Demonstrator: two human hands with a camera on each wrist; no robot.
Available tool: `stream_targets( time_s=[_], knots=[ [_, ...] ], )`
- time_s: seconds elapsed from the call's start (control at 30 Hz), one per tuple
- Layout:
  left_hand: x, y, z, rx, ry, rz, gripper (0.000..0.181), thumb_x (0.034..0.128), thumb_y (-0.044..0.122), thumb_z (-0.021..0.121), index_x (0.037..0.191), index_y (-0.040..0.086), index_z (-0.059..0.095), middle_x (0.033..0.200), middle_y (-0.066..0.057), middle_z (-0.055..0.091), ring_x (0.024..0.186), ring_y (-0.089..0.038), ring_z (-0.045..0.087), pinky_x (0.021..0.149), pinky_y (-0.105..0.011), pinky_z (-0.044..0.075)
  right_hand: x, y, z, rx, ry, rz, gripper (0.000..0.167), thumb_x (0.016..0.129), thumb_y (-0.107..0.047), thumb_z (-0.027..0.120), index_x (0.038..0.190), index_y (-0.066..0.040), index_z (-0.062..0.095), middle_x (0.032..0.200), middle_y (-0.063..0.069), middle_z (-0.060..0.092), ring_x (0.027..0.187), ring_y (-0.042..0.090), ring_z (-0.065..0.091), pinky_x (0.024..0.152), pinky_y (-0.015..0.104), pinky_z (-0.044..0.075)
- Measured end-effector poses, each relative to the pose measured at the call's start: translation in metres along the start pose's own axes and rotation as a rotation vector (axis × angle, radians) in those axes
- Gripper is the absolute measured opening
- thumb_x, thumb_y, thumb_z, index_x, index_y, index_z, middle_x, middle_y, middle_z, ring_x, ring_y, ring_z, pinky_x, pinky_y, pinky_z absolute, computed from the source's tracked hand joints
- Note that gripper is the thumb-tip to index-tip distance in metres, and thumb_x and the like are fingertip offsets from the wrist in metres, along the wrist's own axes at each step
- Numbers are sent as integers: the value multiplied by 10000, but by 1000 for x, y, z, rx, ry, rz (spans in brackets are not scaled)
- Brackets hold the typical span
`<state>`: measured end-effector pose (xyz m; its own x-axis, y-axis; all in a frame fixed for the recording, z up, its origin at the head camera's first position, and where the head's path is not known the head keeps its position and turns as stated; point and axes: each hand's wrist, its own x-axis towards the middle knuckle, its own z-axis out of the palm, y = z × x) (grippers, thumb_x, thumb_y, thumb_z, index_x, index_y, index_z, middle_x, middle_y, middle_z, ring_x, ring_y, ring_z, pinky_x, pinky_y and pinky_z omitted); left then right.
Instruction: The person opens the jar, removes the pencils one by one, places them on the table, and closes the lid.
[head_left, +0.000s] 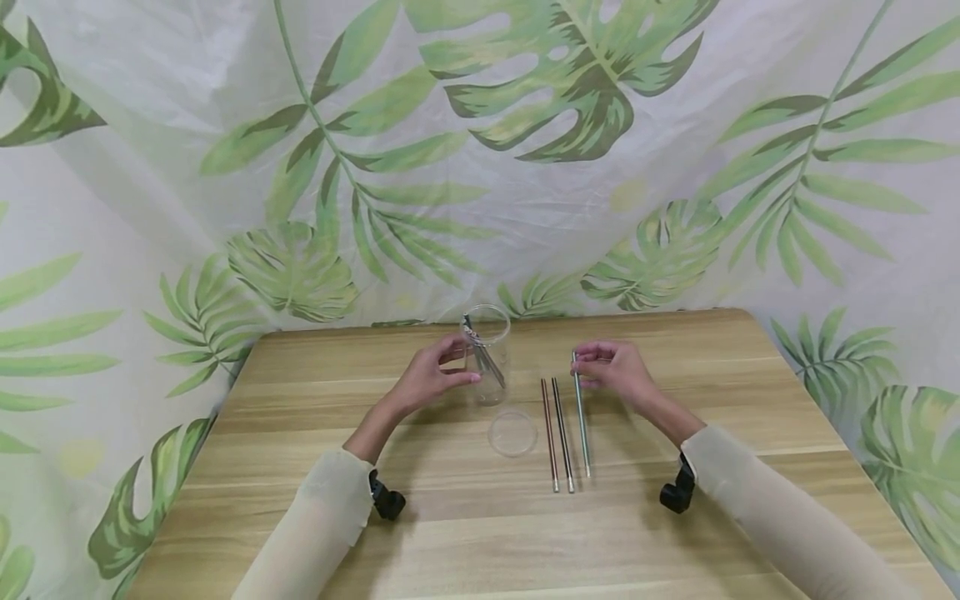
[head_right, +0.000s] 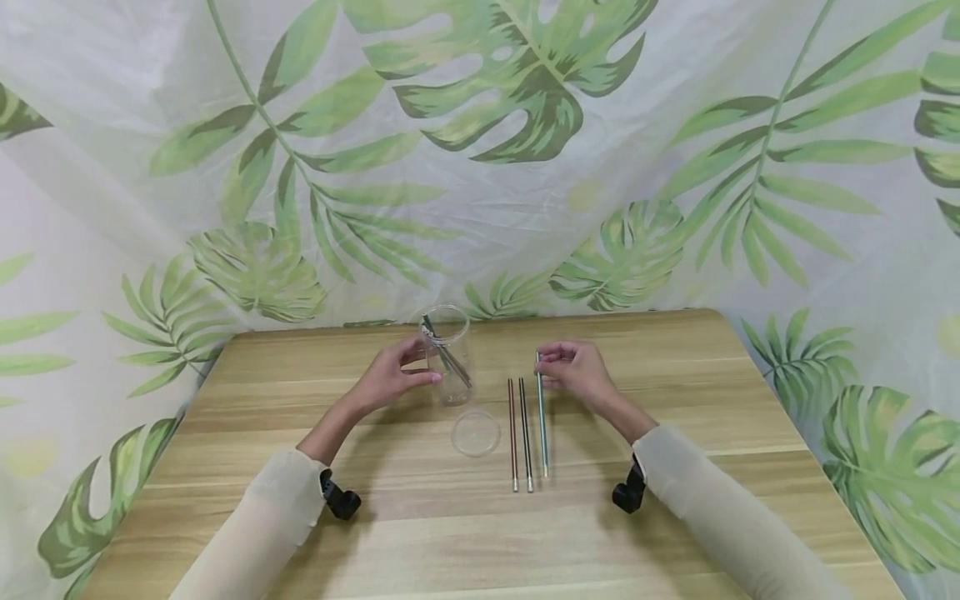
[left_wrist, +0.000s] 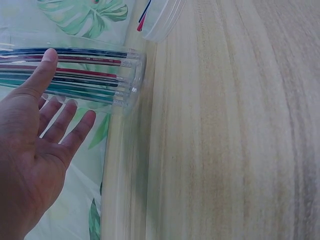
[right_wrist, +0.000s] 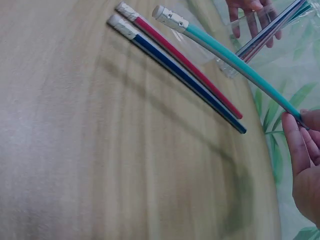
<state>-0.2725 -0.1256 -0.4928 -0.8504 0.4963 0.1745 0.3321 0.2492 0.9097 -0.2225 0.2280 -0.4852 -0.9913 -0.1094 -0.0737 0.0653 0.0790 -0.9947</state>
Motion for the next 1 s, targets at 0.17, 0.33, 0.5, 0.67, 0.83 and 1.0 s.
stream_targets(
  time_s=[0.17, 0.33, 0.5, 0.67, 0.83, 1.0],
  knots=[
    [1, -2, -1, 24, 3, 7, 639, 875, 18, 859, 1443, -22, 570, 1424, -248, 635, 1343, -421, 609, 1117, -614, 495, 0, 9, 3, -42, 7, 28, 427, 935, 62, 758, 1315, 180, 605, 1045, 175, 746, 870, 158, 761, 809, 383, 674],
    [1, -1, -3, 26, -2, 6, 615, 876, 65, 873, 1422, 9, 594, 1409, -220, 652, 1343, -407, 613, 1133, -593, 495, 3, 17, 5, -59, 15, 54, 412, 921, 83, 758, 1297, 176, 616, 1069, 224, 731, 841, 147, 747, 790, 374, 676],
    [0, -1, -4, 11, -9, 18, 597, 883, 81, 871, 1412, 19, 600, 1407, -211, 655, 1343, -405, 613, 1123, -616, 492, 5, 24, 8, -79, 25, 71, 389, 927, 81, 754, 1285, 168, 628, 1125, 290, 715, 863, 144, 750, 802, 354, 672],
    [0, -1, -4, 22, -7, 20, 592, 880, 83, 874, 1405, 26, 605, 1404, -200, 659, 1342, -397, 616, 1135, -618, 479, 4, 27, 12, -109, 37, 76, 359, 933, 82, 752, 1263, 168, 638, 1136, 311, 714, 831, 127, 743, 780, 340, 673],
    [0, -1, -3, 19, -4, 3, 597, 872, 77, 879, 1401, 22, 608, 1403, -201, 660, 1344, -412, 611, 1140, -628, 471, 4, 29, 15, -131, 51, 87, 335, 927, 85, 758, 1242, 147, 663, 1051, 219, 731, 782, 119, 729, 758, 319, 673],
    [0, 0, -2, 9, -5, 2, 616, 876, 53, 869, 1423, 0, 591, 1407, -224, 654, 1344, -449, 599, 1121, -652, 469, 4, 33, 16, -180, 59, 88, 309, 925, 65, 769, 1217, 118, 687, 1018, 175, 733, 768, 127, 730, 727, 295, 670]
  ],
)
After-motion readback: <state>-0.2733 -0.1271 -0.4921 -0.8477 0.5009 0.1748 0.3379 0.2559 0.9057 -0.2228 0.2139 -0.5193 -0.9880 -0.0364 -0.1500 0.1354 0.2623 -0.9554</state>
